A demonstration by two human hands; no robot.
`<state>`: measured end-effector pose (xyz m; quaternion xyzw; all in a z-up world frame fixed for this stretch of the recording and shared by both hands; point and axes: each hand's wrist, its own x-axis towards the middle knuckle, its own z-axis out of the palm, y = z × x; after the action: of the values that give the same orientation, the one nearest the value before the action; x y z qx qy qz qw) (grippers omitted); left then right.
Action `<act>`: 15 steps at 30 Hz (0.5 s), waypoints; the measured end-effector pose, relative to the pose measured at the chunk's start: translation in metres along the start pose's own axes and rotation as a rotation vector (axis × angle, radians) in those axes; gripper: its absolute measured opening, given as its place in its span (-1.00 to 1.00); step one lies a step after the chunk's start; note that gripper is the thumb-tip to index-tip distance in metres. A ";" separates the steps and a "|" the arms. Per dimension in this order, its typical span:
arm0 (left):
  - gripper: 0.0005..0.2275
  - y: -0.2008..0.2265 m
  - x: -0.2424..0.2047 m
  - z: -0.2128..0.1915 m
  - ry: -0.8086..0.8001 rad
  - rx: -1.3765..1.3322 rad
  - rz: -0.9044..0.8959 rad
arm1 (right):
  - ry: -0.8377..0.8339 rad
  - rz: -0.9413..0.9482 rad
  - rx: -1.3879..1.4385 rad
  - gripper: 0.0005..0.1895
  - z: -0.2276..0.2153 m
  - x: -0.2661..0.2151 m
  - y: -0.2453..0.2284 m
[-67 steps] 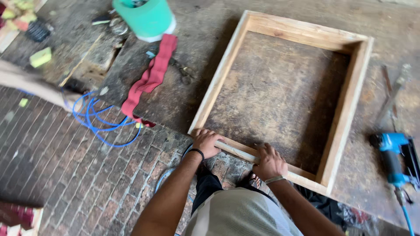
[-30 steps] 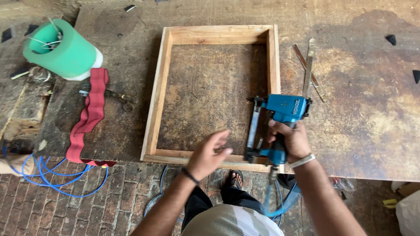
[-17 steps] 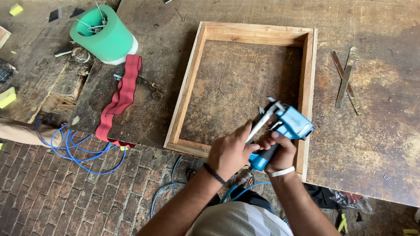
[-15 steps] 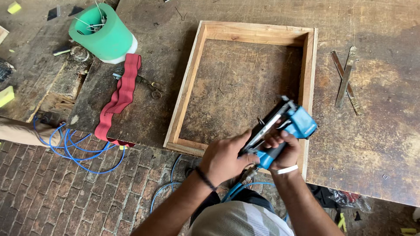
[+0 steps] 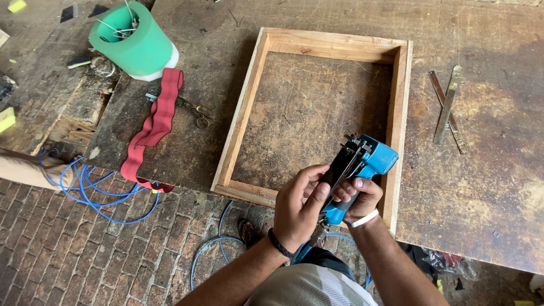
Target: The person weaves red fabric strips into a wooden frame using a pneumatic staple gun to secure the edges. They repeatedly fold and staple the fabric, then lift the completed woven panel and place it on a wooden chair frame.
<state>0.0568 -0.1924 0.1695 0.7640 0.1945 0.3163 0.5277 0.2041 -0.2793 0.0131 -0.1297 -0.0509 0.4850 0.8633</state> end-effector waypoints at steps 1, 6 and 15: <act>-0.61 -0.001 0.002 -0.001 -0.008 -0.043 -0.071 | 0.012 0.008 -0.010 -0.70 0.003 0.001 0.000; -0.47 -0.022 0.004 -0.007 -0.186 -0.061 -0.338 | -0.015 0.030 -0.113 -0.63 0.027 0.002 -0.003; -0.36 -0.077 0.004 -0.012 -0.229 -0.138 -0.359 | -0.063 0.144 -0.301 -0.46 0.084 -0.004 -0.020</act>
<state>0.0542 -0.1538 0.1021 0.7101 0.2443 0.1410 0.6452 0.2008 -0.2782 0.0993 -0.2457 -0.1406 0.5364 0.7951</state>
